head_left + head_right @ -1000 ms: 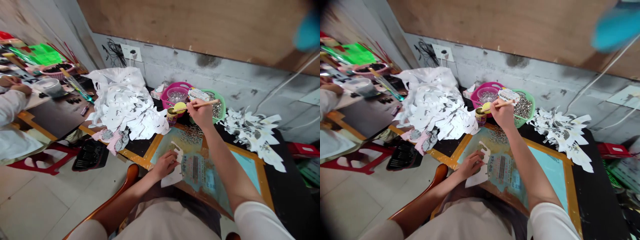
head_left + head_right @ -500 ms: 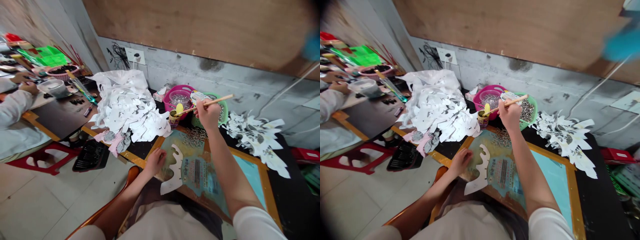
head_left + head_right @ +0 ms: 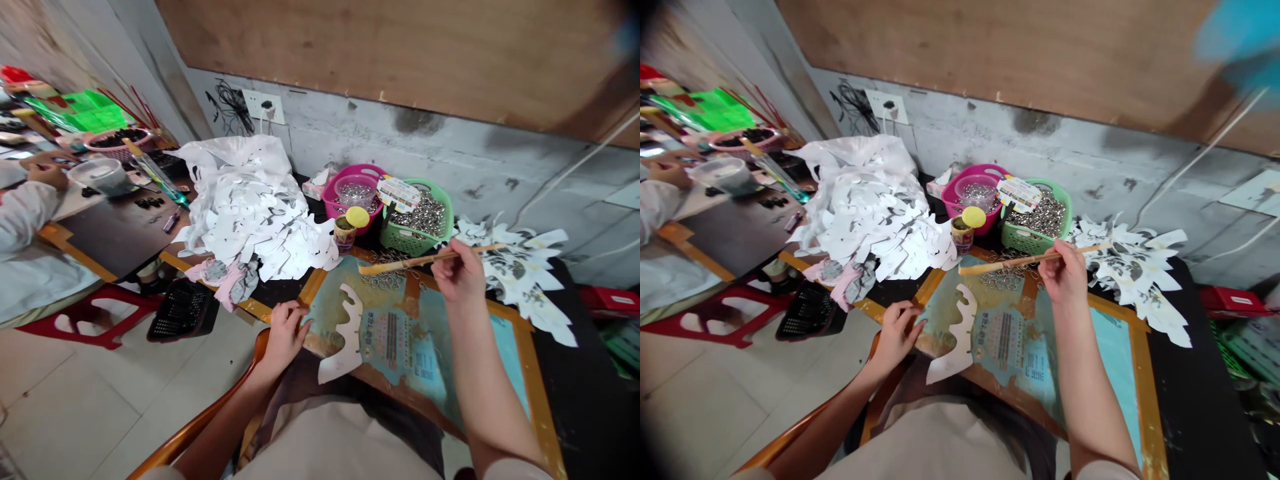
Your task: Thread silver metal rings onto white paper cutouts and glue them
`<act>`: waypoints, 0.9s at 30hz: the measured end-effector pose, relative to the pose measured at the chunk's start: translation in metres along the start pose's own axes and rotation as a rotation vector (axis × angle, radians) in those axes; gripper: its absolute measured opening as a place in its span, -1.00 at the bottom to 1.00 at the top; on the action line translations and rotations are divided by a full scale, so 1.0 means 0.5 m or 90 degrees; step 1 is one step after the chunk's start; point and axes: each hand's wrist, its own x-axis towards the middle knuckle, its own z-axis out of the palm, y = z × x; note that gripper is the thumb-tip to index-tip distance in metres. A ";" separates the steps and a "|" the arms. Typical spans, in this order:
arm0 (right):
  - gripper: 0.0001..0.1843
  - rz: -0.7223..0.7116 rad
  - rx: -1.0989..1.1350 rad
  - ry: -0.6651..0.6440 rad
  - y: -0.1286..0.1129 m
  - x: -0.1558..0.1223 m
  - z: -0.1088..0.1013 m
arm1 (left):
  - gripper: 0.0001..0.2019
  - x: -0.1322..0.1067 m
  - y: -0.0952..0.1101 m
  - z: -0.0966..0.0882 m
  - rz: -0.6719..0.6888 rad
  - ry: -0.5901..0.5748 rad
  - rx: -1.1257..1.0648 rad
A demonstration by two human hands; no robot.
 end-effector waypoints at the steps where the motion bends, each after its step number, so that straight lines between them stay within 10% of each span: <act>1: -0.62 0.012 0.019 -0.023 0.003 -0.021 -0.010 | -0.86 -0.004 0.000 -0.002 -0.007 0.024 0.029; 10: -0.83 0.091 -0.154 0.020 0.085 -0.201 -0.121 | -0.68 -0.080 -0.023 -0.022 0.172 -0.053 0.052; 16: -0.81 0.105 -0.363 -0.092 0.096 -0.267 -0.143 | -0.54 -0.116 -0.032 -0.037 0.184 -0.152 0.013; 23: -0.85 0.071 -0.491 -0.178 0.067 -0.288 -0.124 | -0.84 -0.039 0.032 -0.055 0.112 -0.051 -0.091; 27: -0.84 0.075 -0.491 -0.163 0.068 -0.292 -0.128 | -0.56 0.029 0.089 -0.034 0.165 -0.198 -0.113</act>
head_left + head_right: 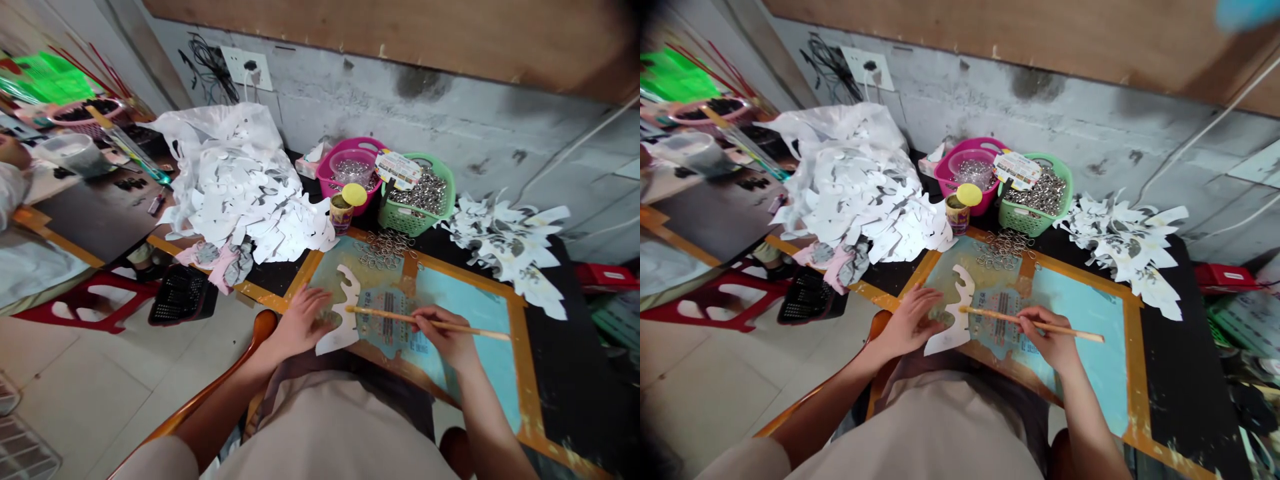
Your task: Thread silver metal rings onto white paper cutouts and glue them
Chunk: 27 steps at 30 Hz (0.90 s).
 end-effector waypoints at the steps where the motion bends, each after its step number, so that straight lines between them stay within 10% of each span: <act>1: -0.83 0.001 -0.001 -0.005 0.001 -0.002 -0.002 | -0.44 0.014 0.004 0.005 0.007 -0.057 -0.013; 13: -0.80 -0.092 0.044 -0.199 0.004 -0.011 -0.029 | -0.16 0.022 0.000 0.037 -0.029 -0.168 -0.053; 27: -0.82 -0.059 0.129 -0.215 0.036 -0.007 -0.024 | 0.07 0.019 0.000 0.032 -0.024 -0.201 -0.045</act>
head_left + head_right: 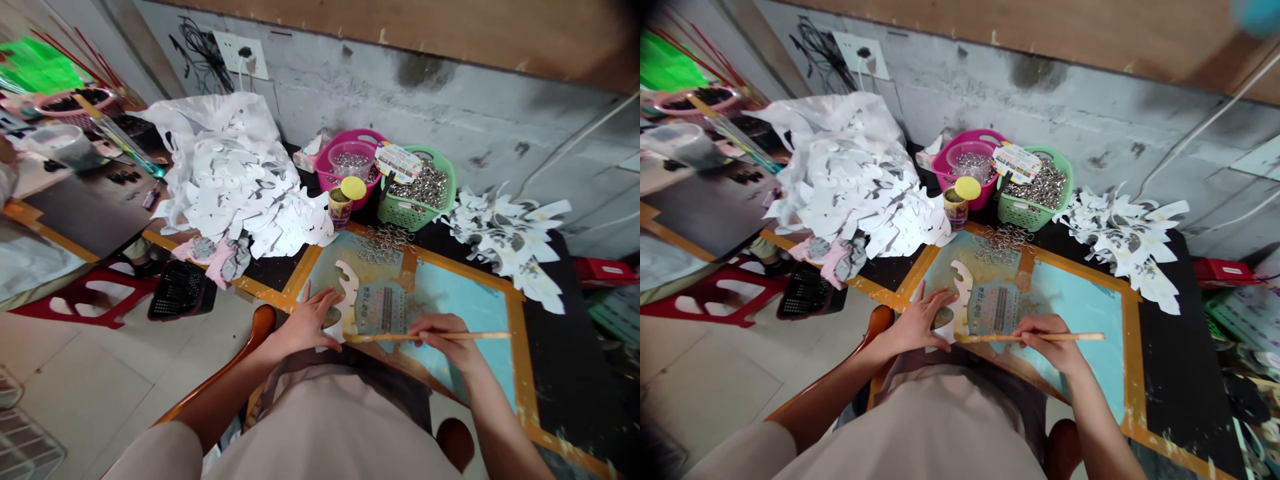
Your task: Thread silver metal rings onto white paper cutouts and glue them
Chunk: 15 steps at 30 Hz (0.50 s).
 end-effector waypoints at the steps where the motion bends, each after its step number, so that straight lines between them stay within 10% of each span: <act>1: -0.82 0.005 0.006 0.013 0.001 0.000 0.001 | 0.06 0.000 0.001 -0.002 -0.001 -0.001 0.000; 7: -0.82 0.001 0.013 -0.022 -0.013 -0.004 0.005 | 0.05 -0.004 0.003 -0.003 -0.001 -0.008 0.004; 15: -0.86 0.039 0.029 0.185 0.005 -0.033 0.011 | 0.03 -0.006 0.000 0.002 -0.004 -0.006 -0.010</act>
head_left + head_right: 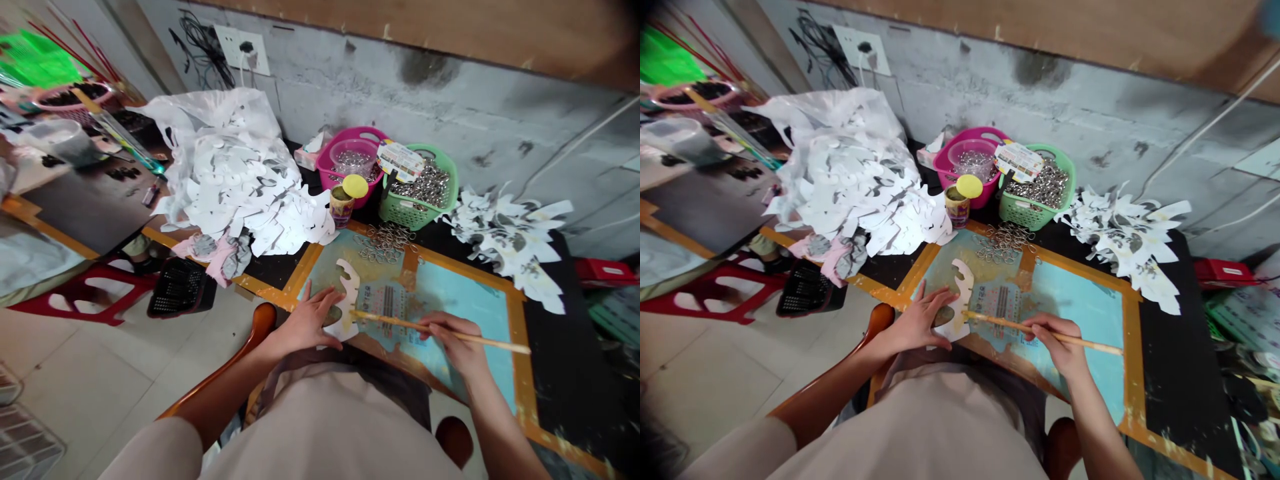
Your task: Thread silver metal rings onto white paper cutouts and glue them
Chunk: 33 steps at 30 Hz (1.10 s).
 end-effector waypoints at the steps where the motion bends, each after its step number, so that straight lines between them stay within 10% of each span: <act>1: -0.85 0.003 -0.012 0.001 0.001 -0.005 0.001 | 0.02 0.000 0.000 0.000 0.001 0.000 -0.002; 13: -0.84 0.054 0.037 0.009 0.023 -0.059 0.012 | 0.03 0.000 -0.002 0.003 0.002 0.003 0.000; 23: -0.78 0.143 0.080 0.144 0.072 -0.144 0.080 | 0.04 0.000 -0.005 0.006 0.003 0.000 0.003; 33: -0.83 0.140 0.099 0.255 0.063 -0.180 0.057 | 0.04 -0.002 -0.009 0.010 0.008 0.002 0.011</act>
